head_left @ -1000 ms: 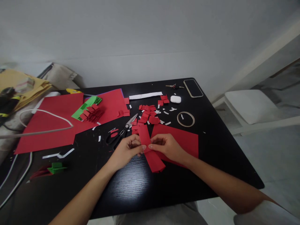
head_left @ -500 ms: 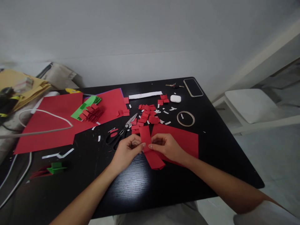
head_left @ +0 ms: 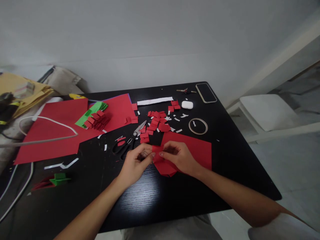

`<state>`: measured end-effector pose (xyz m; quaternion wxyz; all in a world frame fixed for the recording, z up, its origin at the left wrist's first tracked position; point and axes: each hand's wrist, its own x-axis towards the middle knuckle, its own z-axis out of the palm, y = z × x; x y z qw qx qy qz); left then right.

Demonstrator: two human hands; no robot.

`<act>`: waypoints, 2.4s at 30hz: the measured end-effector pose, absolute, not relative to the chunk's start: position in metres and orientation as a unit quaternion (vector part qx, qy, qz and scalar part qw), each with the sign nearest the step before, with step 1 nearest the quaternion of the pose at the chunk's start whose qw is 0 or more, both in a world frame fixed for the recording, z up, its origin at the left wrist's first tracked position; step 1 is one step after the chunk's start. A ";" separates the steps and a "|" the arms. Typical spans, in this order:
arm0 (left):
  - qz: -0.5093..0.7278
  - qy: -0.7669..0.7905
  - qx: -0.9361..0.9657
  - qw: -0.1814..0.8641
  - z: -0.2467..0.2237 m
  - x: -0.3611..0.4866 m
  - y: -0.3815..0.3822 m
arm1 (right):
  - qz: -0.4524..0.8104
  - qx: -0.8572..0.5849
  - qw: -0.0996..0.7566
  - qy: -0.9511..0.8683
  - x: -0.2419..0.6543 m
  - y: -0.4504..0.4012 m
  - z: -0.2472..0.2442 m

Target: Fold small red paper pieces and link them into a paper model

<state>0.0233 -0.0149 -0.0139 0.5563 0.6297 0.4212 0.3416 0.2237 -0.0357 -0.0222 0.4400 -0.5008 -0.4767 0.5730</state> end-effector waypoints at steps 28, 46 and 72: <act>0.383 0.419 0.634 0.524 -0.015 0.025 -0.019 | 0.260 -0.434 0.530 -0.681 0.221 -0.049 -0.020; 0.371 0.443 0.686 0.443 -0.005 0.024 -0.017 | 0.273 -0.439 0.514 -0.684 0.223 -0.049 -0.015; 0.350 0.431 0.718 0.420 -0.004 0.018 -0.015 | 0.302 -0.442 0.493 -0.686 0.225 -0.048 -0.015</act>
